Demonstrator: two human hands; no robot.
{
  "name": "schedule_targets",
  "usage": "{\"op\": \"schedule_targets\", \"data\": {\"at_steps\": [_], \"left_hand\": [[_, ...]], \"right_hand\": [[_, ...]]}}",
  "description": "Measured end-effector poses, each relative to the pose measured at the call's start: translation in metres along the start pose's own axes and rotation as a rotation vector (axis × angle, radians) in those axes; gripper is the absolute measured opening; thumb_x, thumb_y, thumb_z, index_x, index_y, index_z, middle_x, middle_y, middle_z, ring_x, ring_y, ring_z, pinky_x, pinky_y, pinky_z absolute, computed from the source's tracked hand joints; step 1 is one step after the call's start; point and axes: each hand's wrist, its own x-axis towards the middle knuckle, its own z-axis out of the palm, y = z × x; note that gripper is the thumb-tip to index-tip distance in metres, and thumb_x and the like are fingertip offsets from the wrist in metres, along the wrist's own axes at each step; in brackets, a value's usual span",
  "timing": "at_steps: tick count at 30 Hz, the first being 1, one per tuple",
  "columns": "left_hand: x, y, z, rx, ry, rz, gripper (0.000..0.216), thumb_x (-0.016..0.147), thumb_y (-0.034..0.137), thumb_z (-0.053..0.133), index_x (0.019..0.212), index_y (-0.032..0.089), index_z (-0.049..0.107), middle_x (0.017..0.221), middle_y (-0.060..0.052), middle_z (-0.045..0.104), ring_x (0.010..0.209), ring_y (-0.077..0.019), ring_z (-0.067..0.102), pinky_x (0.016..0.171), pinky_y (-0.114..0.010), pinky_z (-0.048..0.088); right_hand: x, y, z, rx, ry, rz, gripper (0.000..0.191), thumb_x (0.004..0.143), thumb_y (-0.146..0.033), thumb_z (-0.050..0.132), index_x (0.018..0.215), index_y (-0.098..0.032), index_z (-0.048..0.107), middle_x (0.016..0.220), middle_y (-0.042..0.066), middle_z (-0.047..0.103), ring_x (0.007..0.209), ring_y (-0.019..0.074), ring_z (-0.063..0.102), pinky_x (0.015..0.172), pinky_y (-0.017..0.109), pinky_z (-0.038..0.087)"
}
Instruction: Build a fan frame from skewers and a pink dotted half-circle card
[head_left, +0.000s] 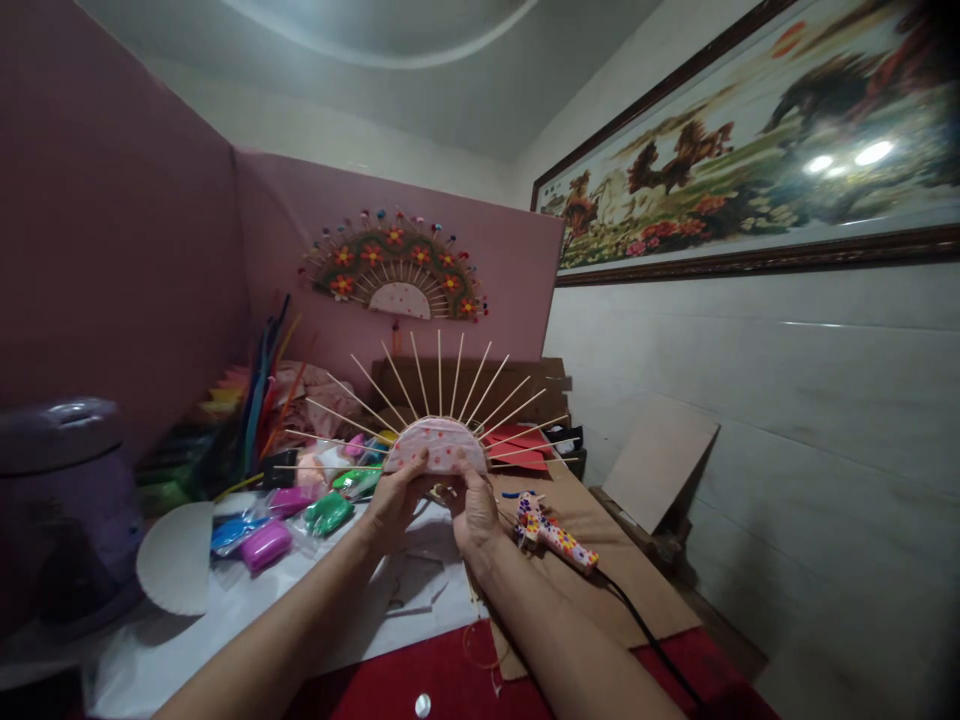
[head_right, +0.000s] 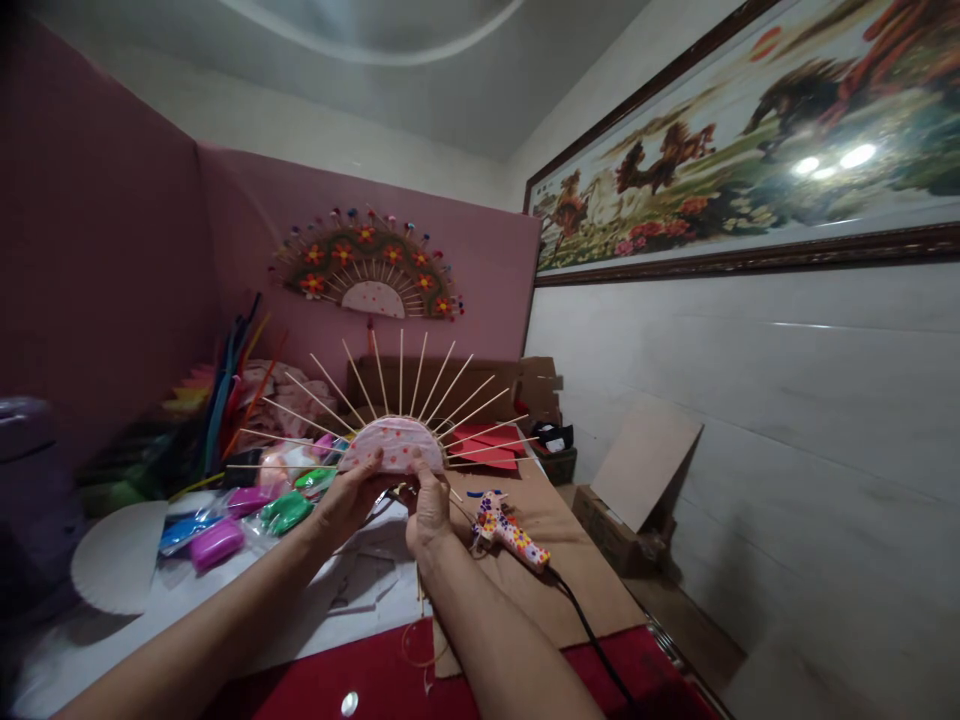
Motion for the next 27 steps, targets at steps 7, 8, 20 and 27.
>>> {"op": "schedule_targets", "data": {"at_steps": [7, 8, 20, 27], "left_hand": [[0.003, -0.003, -0.005, -0.104, 0.006, -0.02, 0.022, 0.072, 0.017, 0.064, 0.093, 0.009, 0.065, 0.087, -0.009, 0.07, 0.076, -0.0178, 0.065, 0.074, -0.028, 0.051], [0.003, -0.003, -0.005, -0.121, 0.008, -0.029, 0.021, 0.072, 0.015, 0.064, 0.093, 0.009, 0.065, 0.087, -0.009, 0.07, 0.076, -0.0172, 0.065, 0.074, -0.027, 0.051], [-0.003, 0.001, 0.001, -0.144, 0.2, -0.132, 0.004, 0.075, 0.008, 0.06, 0.078, 0.009, 0.061, 0.063, -0.003, 0.064, 0.052, -0.0093, 0.057, 0.057, -0.021, 0.053], [-0.001, -0.001, -0.004, -0.199, 0.183, -0.134, 0.005, 0.072, 0.012, 0.061, 0.068, 0.012, 0.059, 0.05, 0.001, 0.055, 0.045, -0.0082, 0.05, 0.057, -0.024, 0.053]], "right_hand": [[0.004, 0.0, -0.001, 0.044, -0.079, -0.001, 0.032, 0.054, -0.026, 0.077, 0.079, -0.015, 0.061, 0.063, -0.002, 0.068, 0.05, 0.0103, 0.058, 0.042, 0.019, 0.041], [0.005, 0.0, -0.002, 0.037, -0.069, -0.004, 0.032, 0.054, -0.025, 0.077, 0.08, -0.014, 0.061, 0.063, -0.002, 0.068, 0.05, 0.0103, 0.058, 0.042, 0.018, 0.041], [0.013, 0.005, -0.005, 0.009, -0.067, -0.064, 0.027, 0.054, -0.022, 0.075, 0.076, -0.015, 0.062, 0.055, -0.005, 0.063, 0.039, 0.007, 0.049, 0.039, 0.019, 0.039], [0.011, 0.002, -0.002, -0.043, -0.073, -0.111, 0.039, 0.053, -0.028, 0.077, 0.088, -0.018, 0.064, 0.06, -0.004, 0.065, 0.043, 0.0084, 0.052, 0.045, 0.021, 0.044]]}}
